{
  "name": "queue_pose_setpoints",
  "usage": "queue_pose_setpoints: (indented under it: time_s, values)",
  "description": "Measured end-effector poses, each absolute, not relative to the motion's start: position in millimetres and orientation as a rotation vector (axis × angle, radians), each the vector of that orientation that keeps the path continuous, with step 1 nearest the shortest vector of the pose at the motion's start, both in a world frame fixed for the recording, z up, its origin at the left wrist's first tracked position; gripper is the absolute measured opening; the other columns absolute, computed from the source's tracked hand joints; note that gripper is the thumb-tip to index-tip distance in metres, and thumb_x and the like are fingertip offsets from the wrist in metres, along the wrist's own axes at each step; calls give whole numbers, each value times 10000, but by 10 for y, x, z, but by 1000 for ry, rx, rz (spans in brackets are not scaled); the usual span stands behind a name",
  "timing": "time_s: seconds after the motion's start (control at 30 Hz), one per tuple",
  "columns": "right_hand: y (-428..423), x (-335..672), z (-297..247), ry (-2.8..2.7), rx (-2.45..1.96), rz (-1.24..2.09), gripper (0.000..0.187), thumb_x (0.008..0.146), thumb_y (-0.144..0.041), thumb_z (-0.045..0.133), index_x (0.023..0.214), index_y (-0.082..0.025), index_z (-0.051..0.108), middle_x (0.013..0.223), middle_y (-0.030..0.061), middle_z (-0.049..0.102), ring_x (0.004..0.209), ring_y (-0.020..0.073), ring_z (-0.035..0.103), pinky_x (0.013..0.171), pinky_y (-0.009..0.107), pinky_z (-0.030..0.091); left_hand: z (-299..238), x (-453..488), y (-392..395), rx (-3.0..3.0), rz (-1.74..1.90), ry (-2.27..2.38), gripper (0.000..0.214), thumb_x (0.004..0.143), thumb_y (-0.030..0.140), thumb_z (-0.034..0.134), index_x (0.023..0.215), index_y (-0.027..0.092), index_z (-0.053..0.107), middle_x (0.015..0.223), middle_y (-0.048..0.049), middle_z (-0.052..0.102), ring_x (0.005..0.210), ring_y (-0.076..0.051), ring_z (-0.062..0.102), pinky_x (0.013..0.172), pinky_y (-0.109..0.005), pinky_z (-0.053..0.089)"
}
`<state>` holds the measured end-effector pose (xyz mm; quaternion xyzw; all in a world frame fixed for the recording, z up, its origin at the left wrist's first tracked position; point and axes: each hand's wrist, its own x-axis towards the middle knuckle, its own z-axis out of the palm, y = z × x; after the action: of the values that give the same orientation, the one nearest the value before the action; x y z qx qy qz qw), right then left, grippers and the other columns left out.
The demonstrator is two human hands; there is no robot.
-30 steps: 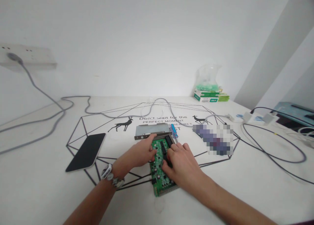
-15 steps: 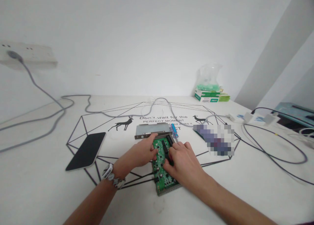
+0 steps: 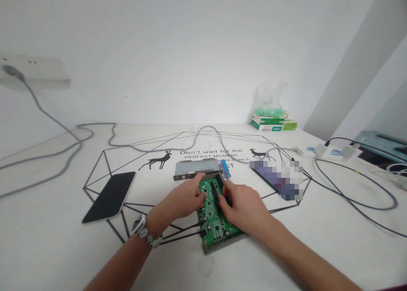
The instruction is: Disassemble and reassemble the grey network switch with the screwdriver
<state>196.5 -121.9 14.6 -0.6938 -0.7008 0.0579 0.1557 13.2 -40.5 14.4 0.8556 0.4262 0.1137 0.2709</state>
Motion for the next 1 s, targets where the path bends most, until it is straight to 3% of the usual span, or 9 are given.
queue_pose_setpoints:
  time_s: [0.17, 0.5, 0.8, 1.0]
  values:
    - [-1169, 2115, 141, -1936, -2100, 238, 340, 836, -303, 537, 1166, -223, 561, 775, 53, 689, 722, 236, 637, 584, 306, 255, 166, 148, -416, 2327, 256, 1186, 539, 878, 303, 467, 1393, 152, 416, 826, -74, 715, 697, -227, 654, 585, -281, 415]
    - [-1127, 2108, -5, -1892, -1913, 459, 411, 821, -289, 560, 1218, -184, 576, 777, 65, 677, 675, 198, 617, 581, 280, 316, 198, 147, -425, 2350, 193, 1314, 572, 917, 344, 430, 1451, 151, 362, 915, -98, 728, 753, -233, 675, 655, -308, 467]
    - [-1218, 2059, 96, -2040, -1948, 396, 525, 747, -319, 598, 1258, -203, 562, 798, 79, 692, 702, 240, 643, 594, 298, 332, 195, 90, -360, 2362, 163, 1376, 561, 921, 354, 422, 1447, 168, 370, 952, -102, 729, 753, -229, 678, 630, -299, 454]
    - [-1297, 2150, 172, -2171, -1832, 603, 833, 689, -296, 644, 1478, -204, 395, 831, 70, 706, 642, 205, 620, 560, 277, 348, 219, 102, -404, 2401, 142, 1388, 535, 931, 370, 414, 1428, 172, 394, 1000, -115, 726, 768, -241, 681, 628, -307, 454]
